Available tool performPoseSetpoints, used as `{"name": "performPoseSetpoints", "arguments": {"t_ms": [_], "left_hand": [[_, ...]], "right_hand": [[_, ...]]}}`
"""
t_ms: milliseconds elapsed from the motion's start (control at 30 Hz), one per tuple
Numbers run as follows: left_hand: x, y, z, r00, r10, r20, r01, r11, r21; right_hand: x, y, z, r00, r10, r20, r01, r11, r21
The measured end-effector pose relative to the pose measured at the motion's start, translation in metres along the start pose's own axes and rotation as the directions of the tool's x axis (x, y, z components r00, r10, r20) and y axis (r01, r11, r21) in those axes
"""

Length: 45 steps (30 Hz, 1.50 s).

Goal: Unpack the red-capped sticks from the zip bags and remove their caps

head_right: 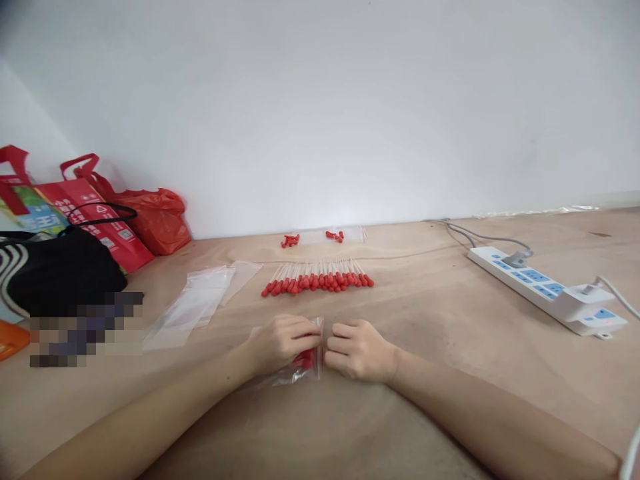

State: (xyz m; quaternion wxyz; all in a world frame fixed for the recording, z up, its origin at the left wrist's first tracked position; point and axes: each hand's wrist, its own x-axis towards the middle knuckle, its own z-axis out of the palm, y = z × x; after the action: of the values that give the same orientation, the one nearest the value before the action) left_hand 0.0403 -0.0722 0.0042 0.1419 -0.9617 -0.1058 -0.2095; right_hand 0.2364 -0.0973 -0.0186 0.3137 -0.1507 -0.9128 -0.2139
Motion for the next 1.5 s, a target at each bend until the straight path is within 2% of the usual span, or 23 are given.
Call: {"name": "performPoseSetpoints", "arguments": {"t_ms": [133, 367, 567, 700, 867, 1000, 1133, 1200, 1267, 1333, 1400, 1500], "left_hand": [[-0.004, 0.000, 0.001, 1.000, -0.014, -0.025, 0.014, 1.000, -0.003], [-0.005, 0.000, 0.002, 0.999, -0.012, -0.035, 0.011, 1.000, -0.014], [0.001, -0.003, -0.008, 0.990, 0.128, 0.057, -0.134, 0.986, 0.096], [0.005, -0.005, -0.010, 0.973, 0.224, 0.063, -0.230, 0.966, 0.117], [0.006, -0.009, -0.009, 0.962, 0.252, 0.107, -0.263, 0.959, 0.103], [0.002, -0.017, -0.022, 0.958, 0.242, 0.155, -0.259, 0.960, 0.106], [-0.007, -0.026, -0.038, 0.978, 0.149, 0.146, -0.154, 0.988, 0.025], [-0.014, -0.025, -0.038, 0.991, 0.067, 0.118, -0.059, 0.996, -0.070], [-0.024, -0.019, -0.032, 0.994, -0.066, 0.084, 0.082, 0.977, -0.196], [-0.034, -0.010, -0.027, 0.965, -0.237, 0.114, 0.260, 0.919, -0.295], [-0.043, -0.002, -0.025, 0.904, -0.373, 0.208, 0.424, 0.841, -0.338], [-0.054, 0.005, -0.029, 0.819, -0.456, 0.350, 0.565, 0.747, -0.350]], "right_hand": [[0.003, -0.001, 0.001, 0.999, 0.032, 0.008, -0.032, 0.999, 0.005], [0.006, -0.001, 0.003, 0.999, 0.029, -0.042, -0.030, 0.999, -0.021], [0.006, 0.000, 0.005, 1.000, 0.013, -0.019, -0.013, 1.000, -0.018], [0.009, -0.001, 0.004, 1.000, -0.008, -0.009, 0.008, 1.000, -0.025], [0.009, 0.001, 0.004, 0.996, -0.056, 0.063, 0.057, 0.998, -0.013], [0.005, 0.005, 0.005, 0.993, -0.026, 0.114, 0.020, 0.998, 0.053], [0.002, 0.007, 0.003, 0.981, 0.069, 0.183, -0.091, 0.989, 0.115], [0.002, 0.007, 0.001, 0.968, 0.106, 0.227, -0.144, 0.977, 0.160], [0.002, 0.008, -0.001, 0.957, 0.129, 0.260, -0.187, 0.959, 0.212], [0.002, 0.009, -0.003, 0.950, 0.147, 0.276, -0.223, 0.938, 0.266], [0.002, 0.010, -0.004, 0.949, 0.154, 0.275, -0.247, 0.906, 0.344], [0.004, 0.008, -0.003, 0.945, 0.208, 0.254, -0.309, 0.825, 0.473]]}}
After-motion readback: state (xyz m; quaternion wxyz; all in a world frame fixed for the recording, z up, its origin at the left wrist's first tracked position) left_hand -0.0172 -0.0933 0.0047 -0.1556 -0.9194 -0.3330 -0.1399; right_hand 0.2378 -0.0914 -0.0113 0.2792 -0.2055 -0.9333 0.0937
